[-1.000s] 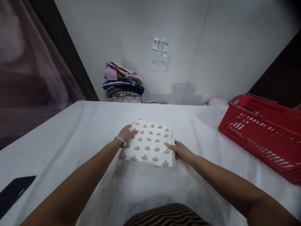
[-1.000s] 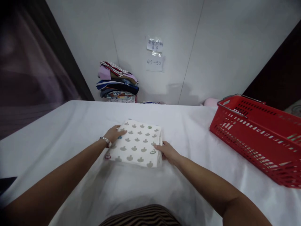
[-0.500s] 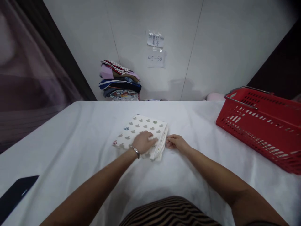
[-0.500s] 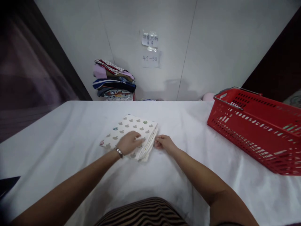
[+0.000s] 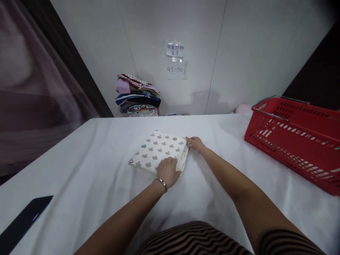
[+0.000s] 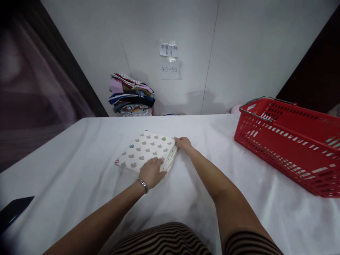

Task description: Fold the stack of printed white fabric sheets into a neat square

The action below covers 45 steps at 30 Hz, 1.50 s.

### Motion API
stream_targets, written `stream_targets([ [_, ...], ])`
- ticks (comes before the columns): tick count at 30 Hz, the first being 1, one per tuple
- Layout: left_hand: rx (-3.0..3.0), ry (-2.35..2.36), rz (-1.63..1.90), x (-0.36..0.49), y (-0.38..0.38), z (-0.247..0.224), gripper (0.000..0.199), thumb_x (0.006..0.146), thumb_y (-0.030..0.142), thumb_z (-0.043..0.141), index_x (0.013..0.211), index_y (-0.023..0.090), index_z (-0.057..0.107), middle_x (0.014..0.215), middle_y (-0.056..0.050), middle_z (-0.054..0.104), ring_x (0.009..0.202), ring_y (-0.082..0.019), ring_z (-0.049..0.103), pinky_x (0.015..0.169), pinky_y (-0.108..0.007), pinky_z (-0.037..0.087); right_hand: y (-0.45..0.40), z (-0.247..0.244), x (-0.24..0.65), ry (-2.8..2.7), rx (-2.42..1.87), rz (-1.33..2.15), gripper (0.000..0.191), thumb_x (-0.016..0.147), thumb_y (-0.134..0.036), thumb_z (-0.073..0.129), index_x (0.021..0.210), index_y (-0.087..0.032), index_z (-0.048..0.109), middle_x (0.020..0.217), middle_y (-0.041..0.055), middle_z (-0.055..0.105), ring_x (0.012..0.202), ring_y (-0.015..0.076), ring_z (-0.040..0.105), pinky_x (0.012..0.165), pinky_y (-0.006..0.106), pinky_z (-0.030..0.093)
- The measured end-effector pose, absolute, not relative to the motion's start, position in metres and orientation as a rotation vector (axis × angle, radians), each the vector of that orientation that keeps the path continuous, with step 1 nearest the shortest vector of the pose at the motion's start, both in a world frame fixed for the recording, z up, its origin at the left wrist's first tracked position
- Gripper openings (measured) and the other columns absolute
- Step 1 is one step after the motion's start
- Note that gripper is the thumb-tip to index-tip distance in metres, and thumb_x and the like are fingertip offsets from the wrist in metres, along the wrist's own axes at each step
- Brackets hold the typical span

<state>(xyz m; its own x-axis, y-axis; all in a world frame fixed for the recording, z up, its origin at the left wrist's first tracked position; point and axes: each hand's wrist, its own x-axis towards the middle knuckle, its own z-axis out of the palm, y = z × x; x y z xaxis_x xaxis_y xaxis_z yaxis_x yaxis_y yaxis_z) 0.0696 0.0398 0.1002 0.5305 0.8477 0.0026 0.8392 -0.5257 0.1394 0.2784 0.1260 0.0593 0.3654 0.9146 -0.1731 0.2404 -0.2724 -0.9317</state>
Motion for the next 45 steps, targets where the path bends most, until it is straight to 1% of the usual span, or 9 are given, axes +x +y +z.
stream_targets([
  [4,2.595,1.466,0.138,0.063,0.036,0.097,0.03,0.075,0.036,0.056,0.1,0.019,0.056,0.1,-0.009,0.056,0.097,-0.024,0.05,0.079,-0.035,0.037,0.139,0.056,0.281,-1.106,-1.744,0.961,0.028,0.062,-0.04,0.069,0.058,-0.014,0.058,0.049,-0.0009,0.053,0.045,0.0068,0.043,0.043,0.019,0.029],
  [9,2.517,1.427,0.25,0.054,0.037,0.095,0.02,0.079,0.037,0.051,0.087,0.019,0.057,0.09,-0.006,0.058,0.09,-0.02,0.051,0.075,-0.031,0.037,0.137,0.055,0.283,-1.117,-1.698,1.043,0.03,0.068,-0.043,0.064,0.063,-0.014,0.058,0.048,-0.0015,0.052,0.041,0.0064,0.039,0.041,0.02,0.027],
  [13,2.457,1.451,0.313,0.05,0.039,0.095,0.015,0.081,0.03,0.046,0.077,0.02,0.055,0.083,-0.003,0.058,0.083,-0.017,0.052,0.07,-0.029,0.036,0.128,0.058,0.29,-1.094,-1.605,1.164,0.031,0.079,-0.043,0.049,0.083,-0.014,0.061,0.062,0.0022,0.06,0.042,0.0073,0.043,0.038,0.02,0.028],
  [16,2.398,1.485,0.307,0.05,0.042,0.097,0.016,0.081,0.027,0.043,0.073,0.02,0.054,0.08,-0.002,0.058,0.078,-0.016,0.053,0.067,-0.028,0.035,0.121,0.056,0.292,-1.101,-1.541,1.193,0.03,0.072,-0.028,0.054,0.098,-0.016,0.061,0.067,0.0,0.06,0.044,0.0067,0.043,0.039,0.018,0.028],
  [21,2.258,1.549,0.326,0.049,0.046,0.101,0.015,0.08,0.026,0.043,0.07,0.02,0.053,0.074,-0.001,0.059,0.071,-0.014,0.052,0.06,-0.026,0.033,0.118,0.049,0.287,-1.193,-1.408,1.093,0.044,0.062,-0.019,0.061,0.106,-0.017,0.062,0.081,-0.0009,0.062,0.062,0.0086,0.051,0.059,0.02,0.042],
  [25,2.177,1.526,0.373,0.047,0.048,0.101,0.017,0.078,0.027,0.045,0.066,0.02,0.055,0.069,0.001,0.06,0.067,-0.013,0.052,0.058,-0.024,0.033,0.121,0.05,0.284,-1.252,-1.427,1.02,0.05,0.063,-0.019,0.063,0.112,-0.018,0.06,0.09,0.0006,0.063,0.073,0.0112,0.055,0.073,0.025,0.044],
  [36,2.193,1.516,0.429,0.048,0.043,0.101,0.019,0.078,0.025,0.044,0.063,0.02,0.054,0.068,0.001,0.059,0.067,-0.013,0.052,0.058,-0.024,0.032,0.132,0.038,0.285,-1.391,-1.466,0.863,0.036,0.067,-0.021,0.058,0.102,-0.019,0.065,0.089,0.0011,0.065,0.072,0.0124,0.055,0.072,0.025,0.044],
  [40,2.288,1.509,0.39,0.049,0.04,0.101,0.02,0.081,0.026,0.041,0.068,0.021,0.054,0.075,0.0,0.059,0.071,-0.014,0.052,0.061,-0.026,0.033,0.139,0.035,0.284,-1.468,-1.538,0.713,0.03,0.066,-0.015,0.052,0.091,-0.021,0.068,0.082,-0.0007,0.065,0.074,0.0136,0.055,0.072,0.023,0.043],
  [45,2.468,1.467,0.278,0.05,0.034,0.096,0.019,0.084,0.026,0.04,0.074,0.02,0.055,0.082,-0.003,0.059,0.08,-0.016,0.052,0.068,-0.028,0.036,0.136,0.036,0.282,-1.369,-1.497,0.729,0.028,0.067,-0.017,0.045,0.086,-0.018,0.066,0.078,-0.0012,0.064,0.072,0.0131,0.055,0.068,0.022,0.043],
])
